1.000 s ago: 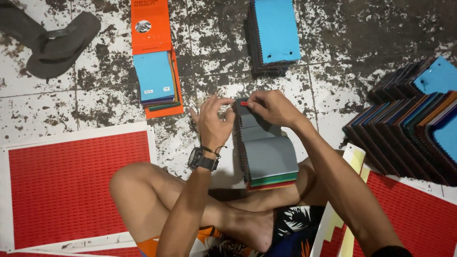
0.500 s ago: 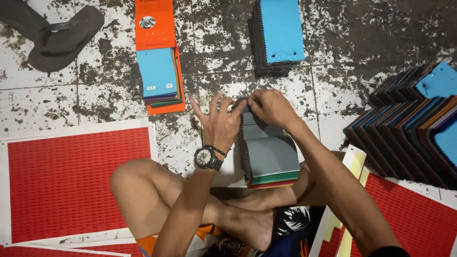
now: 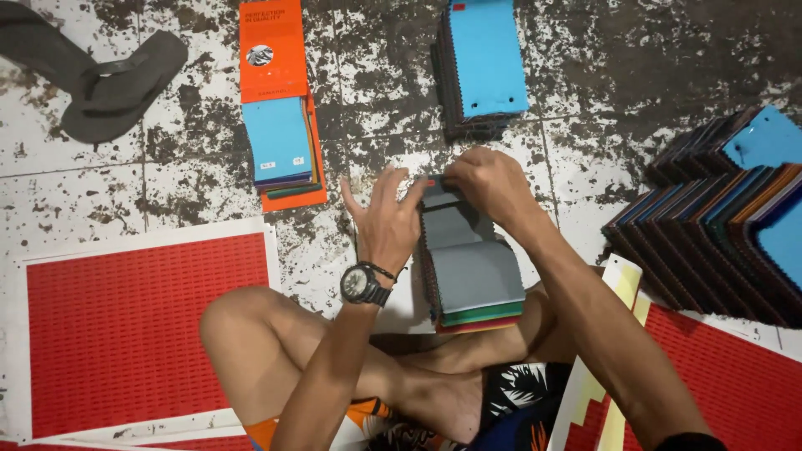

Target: The person sits on the floor and assembles a stack of colorful notebooks. They repeatedly pick up a small red rectangular piece from a red perforated mat and place it onto the spine of the notebook stack, then press it down to secure it.

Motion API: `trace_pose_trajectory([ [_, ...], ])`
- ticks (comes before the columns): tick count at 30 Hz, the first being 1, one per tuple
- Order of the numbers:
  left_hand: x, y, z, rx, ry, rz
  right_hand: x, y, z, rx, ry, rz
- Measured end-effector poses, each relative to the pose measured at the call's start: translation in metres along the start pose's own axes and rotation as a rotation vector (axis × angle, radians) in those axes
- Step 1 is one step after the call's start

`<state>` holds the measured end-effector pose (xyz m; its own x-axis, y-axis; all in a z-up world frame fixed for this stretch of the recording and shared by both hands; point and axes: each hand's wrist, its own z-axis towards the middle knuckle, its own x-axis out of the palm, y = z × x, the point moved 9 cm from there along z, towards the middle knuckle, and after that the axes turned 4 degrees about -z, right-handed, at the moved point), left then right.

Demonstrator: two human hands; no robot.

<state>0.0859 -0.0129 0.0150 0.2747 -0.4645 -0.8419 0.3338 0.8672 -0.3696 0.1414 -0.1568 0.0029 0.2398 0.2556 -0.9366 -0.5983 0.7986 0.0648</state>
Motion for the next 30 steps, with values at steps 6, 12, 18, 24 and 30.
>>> trace_pose_trajectory([
  [6, -0.003, 0.028, -0.001, -0.238, -0.023, -0.438, -0.002, 0.013, -0.012, -0.128, -0.160, -0.041],
  [12, -0.006, 0.043, 0.003, -0.387, -0.084, -0.937, -0.001, 0.025, -0.023, -0.228, 0.121, 0.015],
  [18, 0.027, 0.053, 0.007, -0.484, 0.040, -1.257, -0.015, 0.022, -0.005, 0.293, 0.483, 0.816],
  [24, 0.036, 0.035, 0.011, -0.418, 0.092, -1.380, -0.012, 0.010, 0.004, 0.378, 0.382, 0.951],
  [30, 0.025, 0.027, 0.012, -0.453, 0.147, -1.189, 0.009, 0.001, -0.008, 0.425, 0.439, 0.921],
])
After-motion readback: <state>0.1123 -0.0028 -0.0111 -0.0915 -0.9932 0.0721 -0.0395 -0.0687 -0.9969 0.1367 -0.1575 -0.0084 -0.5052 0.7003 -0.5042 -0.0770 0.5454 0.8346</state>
